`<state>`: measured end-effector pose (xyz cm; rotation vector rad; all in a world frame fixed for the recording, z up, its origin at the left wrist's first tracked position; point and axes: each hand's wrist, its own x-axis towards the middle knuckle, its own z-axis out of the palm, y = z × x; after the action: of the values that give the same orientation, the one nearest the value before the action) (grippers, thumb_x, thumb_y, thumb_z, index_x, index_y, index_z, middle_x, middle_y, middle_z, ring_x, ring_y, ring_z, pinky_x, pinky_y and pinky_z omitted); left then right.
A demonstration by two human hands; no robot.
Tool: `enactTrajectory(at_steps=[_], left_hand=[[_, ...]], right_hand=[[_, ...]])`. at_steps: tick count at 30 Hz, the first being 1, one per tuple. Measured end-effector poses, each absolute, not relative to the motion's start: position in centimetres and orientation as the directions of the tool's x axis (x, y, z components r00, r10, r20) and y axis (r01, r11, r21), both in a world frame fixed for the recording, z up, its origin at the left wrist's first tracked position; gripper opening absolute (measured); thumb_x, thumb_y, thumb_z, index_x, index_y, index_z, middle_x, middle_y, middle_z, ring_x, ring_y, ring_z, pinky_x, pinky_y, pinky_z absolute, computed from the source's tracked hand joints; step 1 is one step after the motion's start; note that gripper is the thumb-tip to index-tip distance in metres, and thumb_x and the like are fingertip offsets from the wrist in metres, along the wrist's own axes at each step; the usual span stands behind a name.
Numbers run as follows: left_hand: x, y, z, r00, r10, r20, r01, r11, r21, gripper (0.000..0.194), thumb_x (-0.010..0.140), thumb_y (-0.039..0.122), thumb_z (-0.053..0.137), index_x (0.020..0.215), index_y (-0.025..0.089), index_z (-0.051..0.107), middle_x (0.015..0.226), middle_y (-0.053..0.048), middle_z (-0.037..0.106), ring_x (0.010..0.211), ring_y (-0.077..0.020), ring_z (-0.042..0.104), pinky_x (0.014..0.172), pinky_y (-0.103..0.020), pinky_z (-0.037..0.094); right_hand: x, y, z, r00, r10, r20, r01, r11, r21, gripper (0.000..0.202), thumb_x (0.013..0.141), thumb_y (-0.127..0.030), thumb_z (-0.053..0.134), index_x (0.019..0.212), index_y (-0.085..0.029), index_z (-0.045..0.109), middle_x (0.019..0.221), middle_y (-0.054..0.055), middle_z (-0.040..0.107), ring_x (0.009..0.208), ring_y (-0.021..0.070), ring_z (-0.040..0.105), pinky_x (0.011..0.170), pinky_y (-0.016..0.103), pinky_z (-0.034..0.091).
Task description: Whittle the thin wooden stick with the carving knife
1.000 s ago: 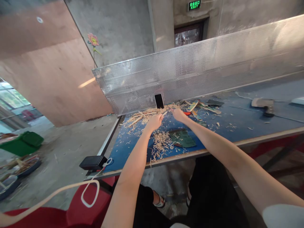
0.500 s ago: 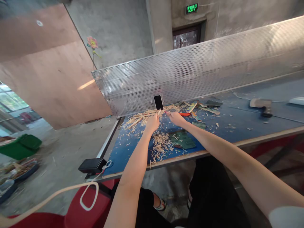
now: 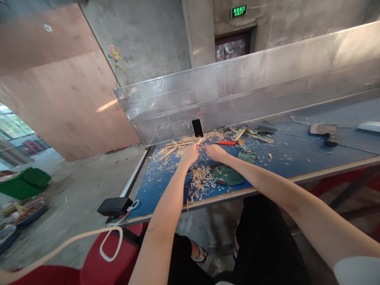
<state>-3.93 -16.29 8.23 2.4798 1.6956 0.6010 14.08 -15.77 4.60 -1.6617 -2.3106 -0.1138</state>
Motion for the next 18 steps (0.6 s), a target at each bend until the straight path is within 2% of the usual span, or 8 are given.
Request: enactTrajectory(at_steps=[5, 14, 18], left_hand=[[-4.0, -15.8, 8.0, 0.295, 0.913, 0.281, 0.879, -0.375, 0.296, 0.033, 0.116, 0.031, 0.04, 0.122, 0.017, 0.069, 0.117, -0.021, 0.079, 0.108, -0.0311, 0.076, 0.087, -0.036, 0.05], [-4.3, -14.9, 7.7, 0.295, 0.904, 0.308, 0.837, -0.4, 0.373, 0.03, 0.116, 0.029, 0.042, 0.104, 0.017, 0.068, 0.106, -0.017, 0.077, 0.096, -0.0253, 0.073, 0.081, -0.032, 0.047], [-4.6, -14.2, 7.4, 0.287, 0.9, 0.329, 0.839, -0.402, 0.367, 0.032, 0.115, 0.027, 0.042, 0.1, 0.017, 0.068, 0.103, -0.016, 0.077, 0.094, -0.0236, 0.071, 0.08, -0.031, 0.046]], right_hand=[[13.8, -15.8, 4.9, -0.235, 0.926, 0.296, 0.957, 0.273, -0.094, 0.064, 0.12, -0.047, 0.021, 0.13, -0.008, 0.071, 0.115, 0.026, 0.08, 0.111, 0.0338, 0.079, 0.097, 0.039, 0.056], [13.1, -15.9, 5.3, -0.191, 0.937, 0.292, 0.97, 0.226, -0.093, 0.066, 0.119, -0.048, 0.019, 0.128, -0.009, 0.071, 0.116, 0.027, 0.08, 0.114, 0.0342, 0.079, 0.099, 0.04, 0.056], [12.2, -15.7, 5.3, -0.178, 0.947, 0.267, 0.972, 0.212, -0.104, 0.063, 0.119, -0.048, 0.023, 0.135, -0.008, 0.069, 0.12, 0.029, 0.079, 0.119, 0.0332, 0.077, 0.102, 0.039, 0.055]])
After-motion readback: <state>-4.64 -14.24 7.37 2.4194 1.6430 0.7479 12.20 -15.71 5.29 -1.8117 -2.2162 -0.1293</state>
